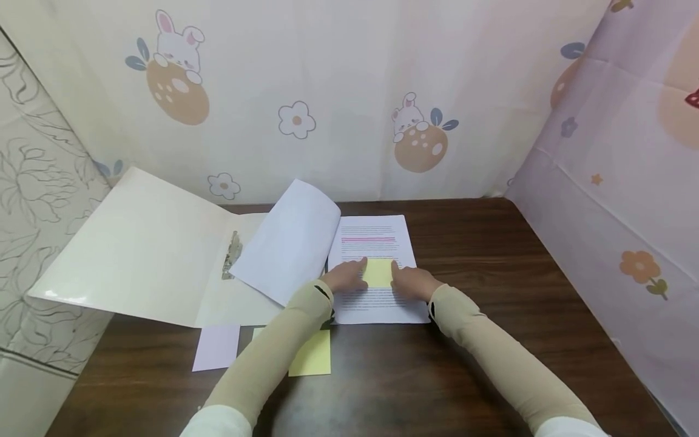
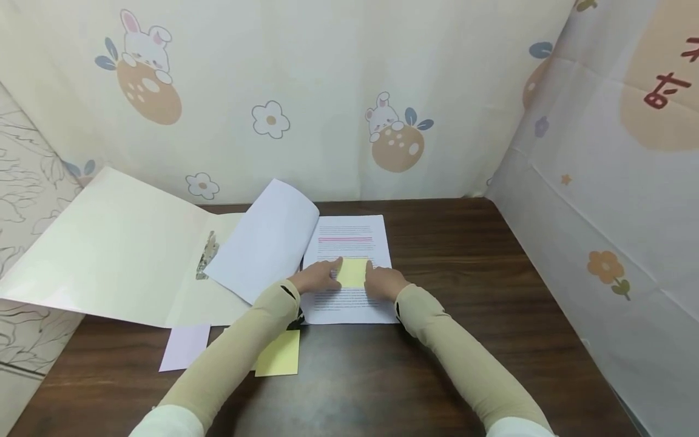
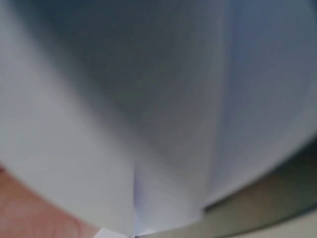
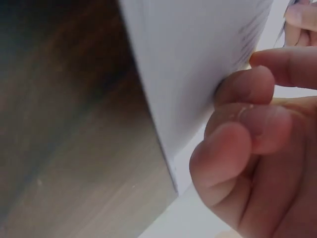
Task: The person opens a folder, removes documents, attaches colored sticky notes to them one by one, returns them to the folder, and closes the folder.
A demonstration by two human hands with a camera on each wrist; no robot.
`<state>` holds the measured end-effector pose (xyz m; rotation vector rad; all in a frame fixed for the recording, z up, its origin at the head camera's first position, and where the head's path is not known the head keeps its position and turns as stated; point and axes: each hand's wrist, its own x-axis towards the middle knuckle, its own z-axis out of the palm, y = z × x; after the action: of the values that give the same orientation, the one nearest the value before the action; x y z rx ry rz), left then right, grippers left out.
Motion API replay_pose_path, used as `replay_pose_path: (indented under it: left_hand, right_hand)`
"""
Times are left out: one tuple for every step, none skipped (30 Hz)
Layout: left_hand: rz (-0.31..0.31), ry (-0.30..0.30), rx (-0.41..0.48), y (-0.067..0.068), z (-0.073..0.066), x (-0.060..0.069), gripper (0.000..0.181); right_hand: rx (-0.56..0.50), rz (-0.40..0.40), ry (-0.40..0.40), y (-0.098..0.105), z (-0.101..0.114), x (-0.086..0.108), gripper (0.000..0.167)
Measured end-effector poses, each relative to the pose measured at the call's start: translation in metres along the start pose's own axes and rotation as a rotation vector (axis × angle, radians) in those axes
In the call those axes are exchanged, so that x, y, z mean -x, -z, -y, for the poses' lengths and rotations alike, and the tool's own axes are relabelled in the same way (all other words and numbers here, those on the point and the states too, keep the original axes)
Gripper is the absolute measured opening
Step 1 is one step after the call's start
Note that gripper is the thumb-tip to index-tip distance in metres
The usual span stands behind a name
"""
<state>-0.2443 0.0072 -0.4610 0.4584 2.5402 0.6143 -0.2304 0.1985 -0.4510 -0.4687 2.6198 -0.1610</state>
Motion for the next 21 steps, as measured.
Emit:
replay_pose_path:
  left_hand:
    - [0.0,-0.001,-0.003,0.0,0.0,0.0,0.074]
    - [-0.002,-0.003,-0.008,0.0,0.0,0.0,0.074]
    - [-0.005,-0.006,-0.016,0.0,0.0,-0.001,0.074]
    - [-0.008,-0.009,-0.025,-0.001,0.0,-0.001,0.074]
    - [-0.011,-0.013,-0.034,-0.001,0.0,-0.001,0.074]
    - [-0.014,-0.017,-0.046,0.0,0.0,-0.001,0.074]
    - [-0.014,-0.017,-0.047,-0.001,0.001,-0.001,0.074]
    - [-0.016,-0.016,-0.045,0.0,0.001,0.0,0.074]
    - [-0.017,-0.013,-0.042,0.0,0.001,0.0,0.074]
    - [-0.019,-0.007,-0.037,0.0,0.002,0.001,0.073]
    - [-0.021,-0.002,-0.032,0.001,0.002,0.002,0.073]
    - [-0.023,0.003,-0.024,0.001,0.002,0.003,0.073]
    - [-0.025,0.01,-0.013,0.001,0.002,0.003,0.073]
    - [-0.028,0.014,-0.007,0.002,0.003,0.004,0.073]
    - [-0.028,0.018,-0.001,0.002,0.002,0.004,0.073]
    - [-0.026,0.018,0.002,0.002,0.002,0.004,0.074]
    - [-0.024,0.015,0.002,0.001,0.002,0.004,0.074]
    - [-0.02,0.015,0.008,0.001,0.002,0.004,0.074]
    - [-0.016,0.015,0.007,0.001,0.001,0.004,0.075]
    - [-0.014,0.014,0.009,0.001,0.001,0.003,0.075]
    - [-0.012,0.014,0.013,0.001,0.0,0.003,0.075]
  right_hand:
    - [0.009,-0.006,-0.005,-0.001,0.002,0.002,0.058]
    - [0.017,-0.012,-0.008,-0.002,0.003,0.004,0.058]
    - [0.029,-0.016,-0.006,-0.004,0.005,0.005,0.057]
    - [0.037,-0.022,-0.004,-0.005,0.006,0.007,0.057]
    - [0.04,-0.027,-0.002,-0.006,0.007,0.008,0.056]
    - [0.048,-0.033,0.005,-0.007,0.007,0.009,0.056]
    - [0.05,-0.037,0.014,-0.008,0.008,0.01,0.055]
    - [0.052,-0.042,0.028,-0.009,0.008,0.01,0.055]
    - [0.054,-0.048,0.044,-0.01,0.008,0.011,0.054]
    - [0.051,-0.053,0.057,-0.01,0.008,0.011,0.054]
    - [0.05,-0.057,0.076,-0.01,0.008,0.012,0.053]
    - [0.049,-0.058,0.093,-0.01,0.008,0.013,0.053]
    - [0.041,-0.054,0.104,-0.01,0.008,0.013,0.053]
    - [0.031,-0.046,0.111,-0.01,0.008,0.013,0.053]
    - [0.018,-0.036,0.113,-0.01,0.009,0.014,0.054]
    - [0.014,-0.025,0.118,-0.009,0.009,0.014,0.055]
    - [0.008,-0.012,0.116,-0.009,0.009,0.015,0.055]
    - [0.005,0.003,0.109,-0.008,0.009,0.016,0.056]
    - [0.0,0.016,0.103,-0.006,0.009,0.017,0.058]
    - [0.0,0.024,0.101,-0.005,0.009,0.018,0.059]
    - [0.003,0.028,0.1,-0.003,0.008,0.019,0.059]
